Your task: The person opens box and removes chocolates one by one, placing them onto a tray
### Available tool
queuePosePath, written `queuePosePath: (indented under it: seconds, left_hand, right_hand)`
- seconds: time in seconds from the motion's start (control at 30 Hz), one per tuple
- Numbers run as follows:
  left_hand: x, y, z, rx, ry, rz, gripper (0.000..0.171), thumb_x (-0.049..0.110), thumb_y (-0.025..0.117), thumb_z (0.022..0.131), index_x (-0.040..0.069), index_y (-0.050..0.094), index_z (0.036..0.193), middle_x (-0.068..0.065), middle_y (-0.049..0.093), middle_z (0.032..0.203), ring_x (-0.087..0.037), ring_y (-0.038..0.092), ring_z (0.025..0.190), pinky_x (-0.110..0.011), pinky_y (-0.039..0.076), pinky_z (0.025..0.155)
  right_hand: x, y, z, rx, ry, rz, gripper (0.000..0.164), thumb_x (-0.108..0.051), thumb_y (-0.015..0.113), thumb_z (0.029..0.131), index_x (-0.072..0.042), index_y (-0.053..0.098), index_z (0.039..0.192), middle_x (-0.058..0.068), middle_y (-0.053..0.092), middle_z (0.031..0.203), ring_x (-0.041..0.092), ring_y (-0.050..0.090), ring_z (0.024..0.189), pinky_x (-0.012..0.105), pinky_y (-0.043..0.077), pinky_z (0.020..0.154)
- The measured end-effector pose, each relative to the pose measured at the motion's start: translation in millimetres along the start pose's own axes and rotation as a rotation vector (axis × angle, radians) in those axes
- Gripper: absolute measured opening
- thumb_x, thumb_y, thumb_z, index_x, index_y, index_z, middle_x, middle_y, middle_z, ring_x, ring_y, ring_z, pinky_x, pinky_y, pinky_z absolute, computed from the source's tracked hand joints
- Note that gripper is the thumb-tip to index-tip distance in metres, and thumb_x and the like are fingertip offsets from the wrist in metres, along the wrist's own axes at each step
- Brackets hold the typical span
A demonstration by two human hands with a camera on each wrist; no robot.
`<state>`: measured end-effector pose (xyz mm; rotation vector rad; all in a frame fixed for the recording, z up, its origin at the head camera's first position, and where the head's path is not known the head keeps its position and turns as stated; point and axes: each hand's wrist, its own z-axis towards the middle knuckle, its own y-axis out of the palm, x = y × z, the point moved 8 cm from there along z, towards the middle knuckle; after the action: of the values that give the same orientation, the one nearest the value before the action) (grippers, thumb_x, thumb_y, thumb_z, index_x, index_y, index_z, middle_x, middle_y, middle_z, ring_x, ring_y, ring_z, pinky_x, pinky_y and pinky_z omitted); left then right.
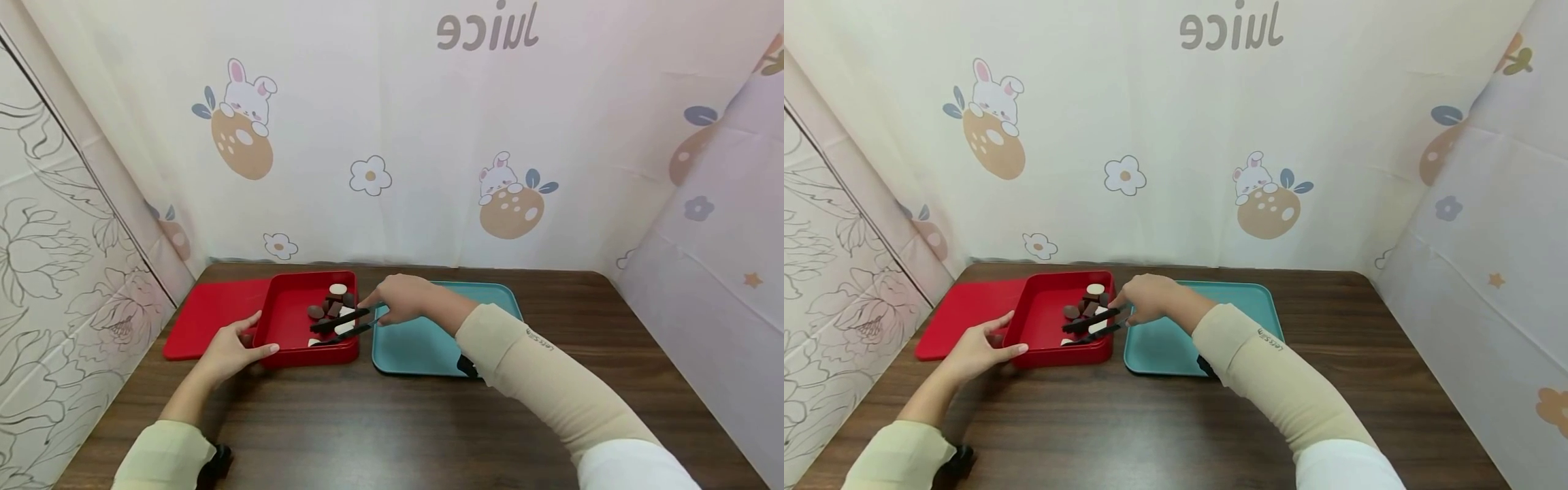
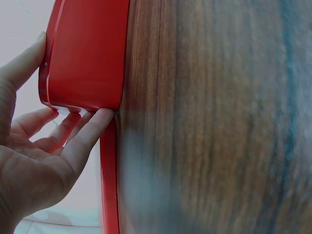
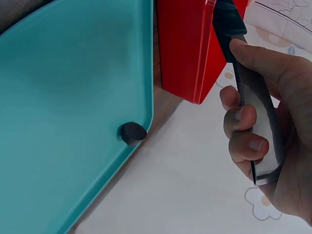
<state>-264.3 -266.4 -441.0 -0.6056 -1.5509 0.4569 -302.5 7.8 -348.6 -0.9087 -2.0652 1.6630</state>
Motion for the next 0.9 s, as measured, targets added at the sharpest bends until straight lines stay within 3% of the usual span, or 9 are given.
queuePosePath:
  seconds: [0.3, 0.43, 0.6, 0.7, 0.8, 0.9]
  left_hand:
    - [2.7, -0.3, -2.3, 0.001, 0.002, 0.007, 0.094, 0.04, 0.079, 0.081, 0.0, 0.031, 0.151, -0.031, 0.052, 0.133, -0.041, 0.057, 0.112, -0.043, 0.057, 0.08]
    - [2.1, -0.8, -1.7, 0.001, 0.002, 0.011, 0.095, 0.041, 0.079, 0.081, 0.001, 0.031, 0.151, -0.031, 0.05, 0.134, -0.042, 0.056, 0.113, -0.043, 0.057, 0.08]
    - [0.7, -1.6, -0.5, 0.005, 0.005, 0.019, 0.095, 0.042, 0.079, 0.08, 0.002, 0.031, 0.151, -0.03, 0.05, 0.136, -0.041, 0.055, 0.113, -0.043, 0.057, 0.081]
    - [1.0, -1.3, -0.6, 0.003, 0.009, 0.02, 0.094, 0.042, 0.079, 0.081, 0.001, 0.031, 0.151, -0.03, 0.05, 0.135, -0.041, 0.055, 0.113, -0.043, 0.056, 0.081]
    - [1.2, -1.2, -0.9, 0.004, 0.007, 0.02, 0.094, 0.042, 0.079, 0.081, 0.001, 0.031, 0.151, -0.03, 0.05, 0.135, -0.041, 0.056, 0.113, -0.044, 0.056, 0.082]
    - [2.1, -1.0, -1.5, 0.003, 0.008, 0.021, 0.094, 0.041, 0.079, 0.081, 0.001, 0.031, 0.151, -0.03, 0.051, 0.134, -0.041, 0.056, 0.112, -0.043, 0.056, 0.081]
  right_hand:
    - [-12.1, 6.4, 5.6, -0.023, -0.012, -0.007, 0.046, -0.023, 0.072, 0.09, -0.023, 0.061, 0.135, -0.002, 0.069, 0.117, 0.009, 0.052, 0.071, 0.026, 0.045, 0.062]
    - [-14.1, 8.4, 6.0, -0.026, -0.005, -0.027, 0.046, -0.022, 0.071, 0.091, -0.021, 0.06, 0.136, -0.001, 0.071, 0.108, 0.009, 0.046, 0.062, 0.026, 0.042, 0.058]
    - [-16.3, 8.7, 5.2, -0.01, -0.002, -0.035, 0.048, -0.022, 0.069, 0.092, -0.018, 0.057, 0.139, 0.001, 0.071, 0.11, 0.009, 0.051, 0.059, 0.026, 0.048, 0.061]
    - [-17.8, 7.5, 5.0, 0.014, -0.006, -0.062, 0.049, -0.021, 0.069, 0.093, -0.016, 0.056, 0.14, 0.001, 0.073, 0.094, 0.01, 0.056, 0.061, 0.026, 0.052, 0.062]
    - [-18.4, 6.6, 5.0, 0.031, -0.01, -0.089, 0.049, -0.021, 0.069, 0.093, -0.017, 0.055, 0.14, -0.001, 0.064, 0.07, 0.012, 0.056, 0.06, 0.026, 0.051, 0.059]
    - [-17.8, 5.7, 5.1, 0.043, -0.01, -0.091, 0.049, -0.02, 0.069, 0.092, -0.016, 0.057, 0.139, -0.004, 0.063, 0.07, 0.01, 0.056, 0.06, 0.026, 0.051, 0.058]
